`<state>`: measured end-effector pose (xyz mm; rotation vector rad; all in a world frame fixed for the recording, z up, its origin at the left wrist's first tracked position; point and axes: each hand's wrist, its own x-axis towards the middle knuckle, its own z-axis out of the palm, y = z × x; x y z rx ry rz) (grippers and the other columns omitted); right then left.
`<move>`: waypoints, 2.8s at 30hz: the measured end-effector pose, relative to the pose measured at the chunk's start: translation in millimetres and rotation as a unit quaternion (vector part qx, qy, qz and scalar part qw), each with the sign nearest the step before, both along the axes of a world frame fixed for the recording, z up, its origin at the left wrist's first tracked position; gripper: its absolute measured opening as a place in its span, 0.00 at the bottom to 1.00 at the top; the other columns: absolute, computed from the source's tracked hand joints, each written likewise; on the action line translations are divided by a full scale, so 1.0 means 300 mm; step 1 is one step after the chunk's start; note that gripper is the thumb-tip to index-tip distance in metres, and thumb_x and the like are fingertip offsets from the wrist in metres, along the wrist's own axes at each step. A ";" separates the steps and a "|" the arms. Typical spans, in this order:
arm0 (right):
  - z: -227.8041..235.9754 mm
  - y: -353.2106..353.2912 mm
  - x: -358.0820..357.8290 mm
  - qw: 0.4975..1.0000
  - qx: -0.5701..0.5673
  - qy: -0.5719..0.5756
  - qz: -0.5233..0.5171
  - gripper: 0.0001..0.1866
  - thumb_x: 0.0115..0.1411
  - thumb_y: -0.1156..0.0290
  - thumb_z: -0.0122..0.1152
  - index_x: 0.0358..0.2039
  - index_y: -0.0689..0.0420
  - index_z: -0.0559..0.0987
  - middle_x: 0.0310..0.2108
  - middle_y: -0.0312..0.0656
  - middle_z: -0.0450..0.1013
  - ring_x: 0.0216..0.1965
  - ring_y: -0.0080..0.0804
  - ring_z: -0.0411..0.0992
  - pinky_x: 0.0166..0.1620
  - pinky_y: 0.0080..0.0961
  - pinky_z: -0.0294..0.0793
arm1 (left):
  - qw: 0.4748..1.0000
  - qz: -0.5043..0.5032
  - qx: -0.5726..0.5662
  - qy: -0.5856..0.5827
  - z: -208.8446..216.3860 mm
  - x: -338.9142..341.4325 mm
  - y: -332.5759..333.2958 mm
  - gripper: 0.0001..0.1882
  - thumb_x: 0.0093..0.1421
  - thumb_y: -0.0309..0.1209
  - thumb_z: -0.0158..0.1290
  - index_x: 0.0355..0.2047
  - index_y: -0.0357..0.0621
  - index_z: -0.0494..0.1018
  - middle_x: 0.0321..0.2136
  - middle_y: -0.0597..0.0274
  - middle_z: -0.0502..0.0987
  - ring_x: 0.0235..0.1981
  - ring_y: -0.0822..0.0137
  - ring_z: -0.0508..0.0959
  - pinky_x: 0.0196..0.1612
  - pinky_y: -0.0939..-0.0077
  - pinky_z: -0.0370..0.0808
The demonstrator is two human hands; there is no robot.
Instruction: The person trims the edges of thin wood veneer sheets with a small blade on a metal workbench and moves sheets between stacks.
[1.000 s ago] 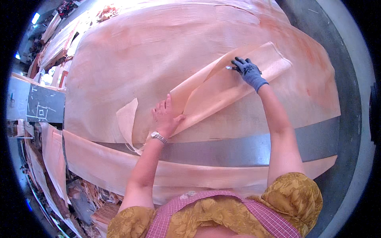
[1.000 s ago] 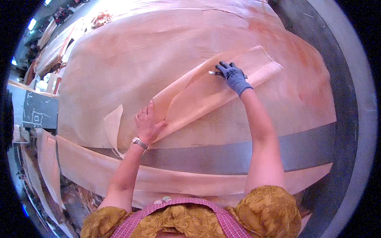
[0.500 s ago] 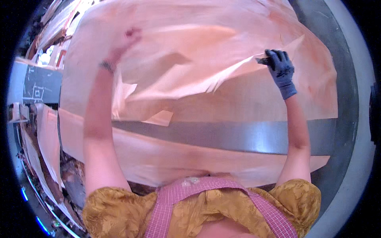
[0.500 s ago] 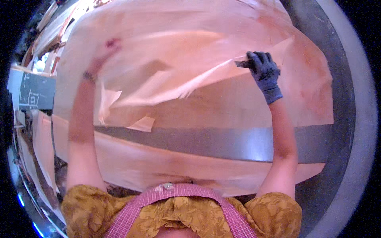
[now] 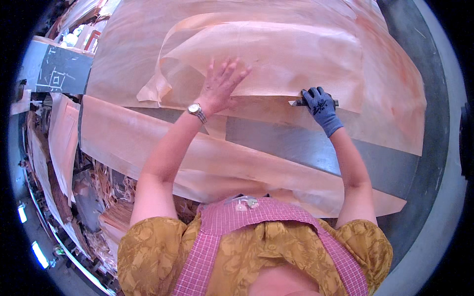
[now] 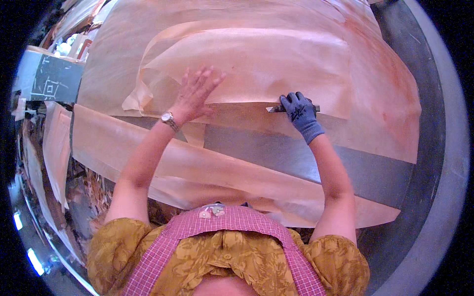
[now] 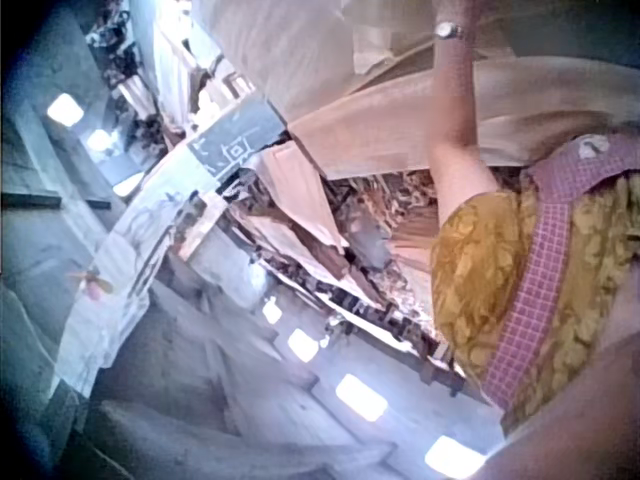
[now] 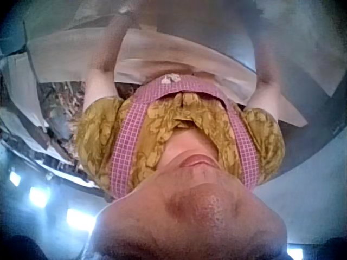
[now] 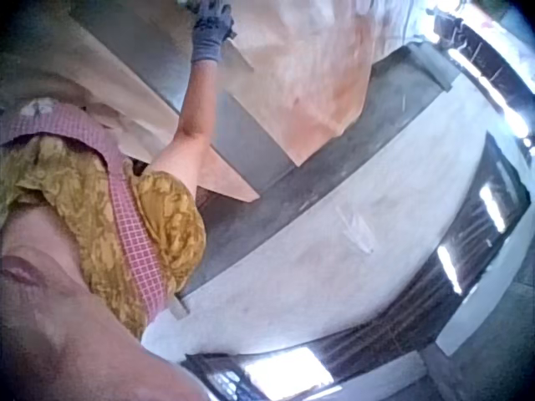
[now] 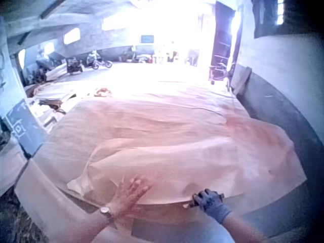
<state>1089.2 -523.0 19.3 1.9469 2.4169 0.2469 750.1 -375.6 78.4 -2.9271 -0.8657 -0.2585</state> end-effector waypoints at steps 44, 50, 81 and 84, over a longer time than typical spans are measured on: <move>0.010 -0.454 0.148 0.960 -0.068 0.234 -0.136 0.21 0.52 0.63 0.69 0.46 0.55 0.76 0.43 0.46 0.72 0.47 0.47 0.71 0.45 0.39 0.75 | 0.951 0.102 -0.244 -0.162 -0.359 -0.274 -0.142 0.37 0.54 0.31 0.54 0.65 0.42 0.57 0.60 0.47 0.66 0.62 0.53 0.65 0.65 0.60 0.59; 0.038 -0.082 -0.198 0.915 -0.027 0.402 -0.010 0.10 0.57 0.73 0.62 0.39 0.60 0.75 0.40 0.52 0.71 0.42 0.51 0.72 0.44 0.39 0.73 | 0.945 0.233 -0.126 -0.194 -0.382 -0.248 -0.167 0.42 0.52 0.34 0.57 0.66 0.40 0.53 0.60 0.44 0.65 0.60 0.49 0.65 0.63 0.58 0.61; -0.062 -0.046 -0.665 0.948 -0.309 0.071 -0.026 0.16 0.62 0.69 0.46 0.50 0.56 0.67 0.29 0.54 0.79 0.29 0.50 0.80 0.27 0.53 0.76 | 0.904 0.387 -0.066 -0.171 -0.447 -0.189 -0.143 0.37 0.56 0.51 0.54 0.60 0.42 0.63 0.65 0.56 0.59 0.65 0.57 0.57 0.65 0.55 0.54; 0.030 -0.009 -0.631 0.962 -0.249 0.106 0.034 0.10 0.65 0.66 0.46 0.45 0.53 0.69 0.25 0.50 0.77 0.23 0.49 0.77 0.25 0.47 0.74 | 0.902 0.391 -0.070 -0.170 -0.452 -0.199 -0.145 0.39 0.55 0.52 0.55 0.62 0.42 0.62 0.64 0.55 0.60 0.65 0.57 0.57 0.64 0.55 0.54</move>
